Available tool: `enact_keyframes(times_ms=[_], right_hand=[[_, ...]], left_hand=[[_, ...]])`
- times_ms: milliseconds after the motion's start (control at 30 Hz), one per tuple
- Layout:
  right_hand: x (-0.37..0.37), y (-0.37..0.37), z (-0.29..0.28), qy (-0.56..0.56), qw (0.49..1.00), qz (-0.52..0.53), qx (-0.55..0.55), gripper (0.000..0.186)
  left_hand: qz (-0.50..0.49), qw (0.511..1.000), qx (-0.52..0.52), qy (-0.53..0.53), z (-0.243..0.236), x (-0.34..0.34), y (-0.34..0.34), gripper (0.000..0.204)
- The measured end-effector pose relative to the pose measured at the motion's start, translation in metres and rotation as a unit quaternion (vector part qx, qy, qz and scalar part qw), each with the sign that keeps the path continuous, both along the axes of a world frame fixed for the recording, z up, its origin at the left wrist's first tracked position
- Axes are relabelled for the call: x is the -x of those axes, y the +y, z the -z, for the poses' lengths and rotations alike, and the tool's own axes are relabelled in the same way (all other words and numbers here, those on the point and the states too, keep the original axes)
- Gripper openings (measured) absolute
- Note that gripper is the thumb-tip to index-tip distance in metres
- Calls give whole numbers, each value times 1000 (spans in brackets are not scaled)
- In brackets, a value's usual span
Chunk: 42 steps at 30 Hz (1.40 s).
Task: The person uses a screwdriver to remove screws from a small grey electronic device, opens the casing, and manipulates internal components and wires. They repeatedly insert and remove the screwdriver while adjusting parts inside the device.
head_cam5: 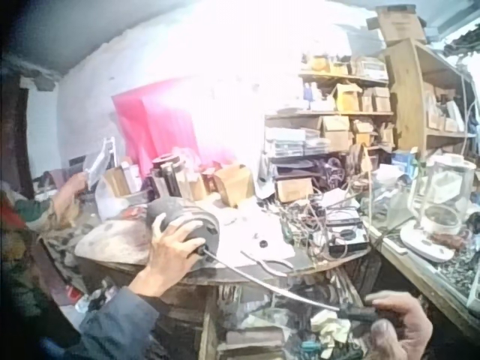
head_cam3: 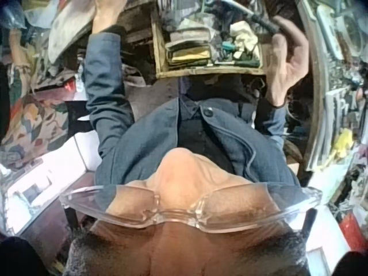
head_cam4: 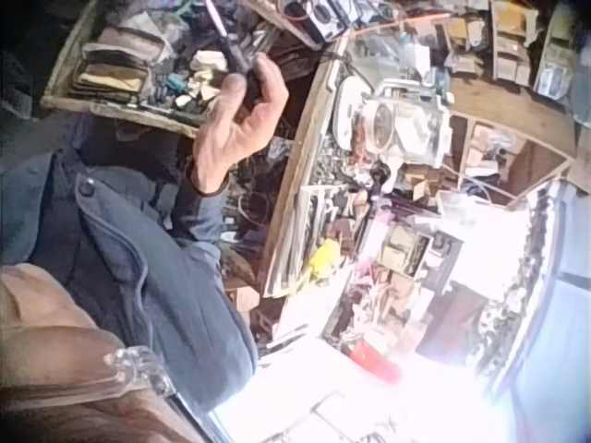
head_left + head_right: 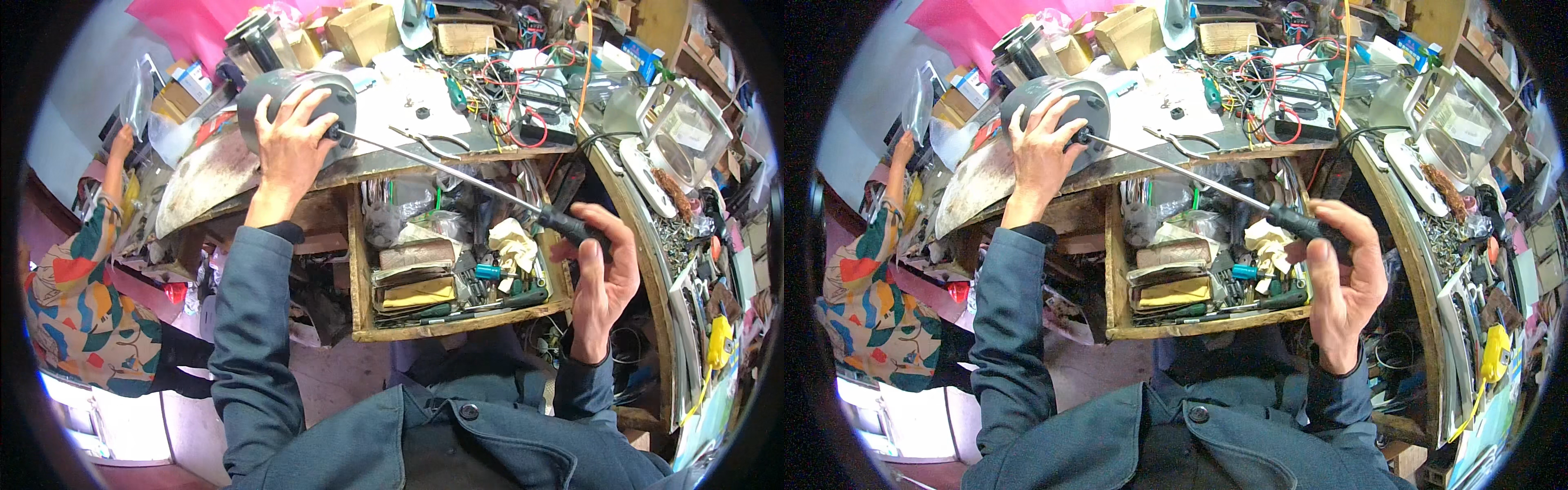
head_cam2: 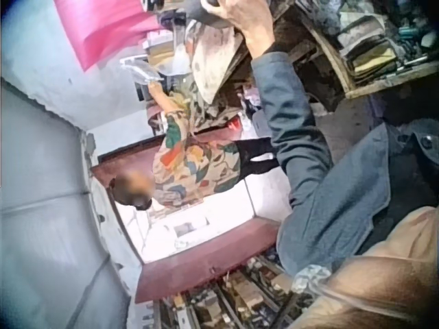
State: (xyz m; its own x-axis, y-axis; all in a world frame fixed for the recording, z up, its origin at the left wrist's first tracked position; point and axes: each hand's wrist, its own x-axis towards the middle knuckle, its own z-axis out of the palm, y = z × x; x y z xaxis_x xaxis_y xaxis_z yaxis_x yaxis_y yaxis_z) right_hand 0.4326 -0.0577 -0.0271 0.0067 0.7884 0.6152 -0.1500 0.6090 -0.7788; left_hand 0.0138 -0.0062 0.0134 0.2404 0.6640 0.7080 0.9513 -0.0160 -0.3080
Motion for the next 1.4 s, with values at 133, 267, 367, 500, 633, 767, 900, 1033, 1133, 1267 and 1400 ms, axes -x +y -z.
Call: enact_keyframes(times_ms=[133,267,367,500,633,767,900,1033,1133,1267,1400], right_hand=[[-4,12,7,-89,989,59,-103,20],[5,-1,-10,-74,996,43,-37,22],[-12,1,-5,-94,995,9,20,21],[3,4,-12,-22,992,18,-119,32],[-12,4,-10,-32,998,30,-44,21],[-22,5,-21,-2,994,94,-59,20],[-45,16,-38,38,986,138,-80,28],[-42,21,-72,36,983,111,-143,42],[-26,21,-98,-7,979,76,-189,52],[0,24,-117,-7,987,19,-157,67],[34,38,-110,14,989,-91,-119,61]], left_hand=[[1,1000,0,-1,-3,1,-1,44],[-6,1000,3,-7,-2,3,-2,44],[-2,1000,0,-6,-1,-1,-1,45],[8,1000,3,-17,-1,-3,-1,44],[17,1000,2,-25,0,-11,-6,44],[61,998,1,-24,4,-29,-19,41],[159,972,41,-169,30,-41,-39,46],[189,839,157,-486,73,-50,-63,42],[246,739,172,-604,104,-58,-70,43],[245,697,191,-646,132,-65,-77,43],[230,607,191,-737,144,-76,-81,46]])
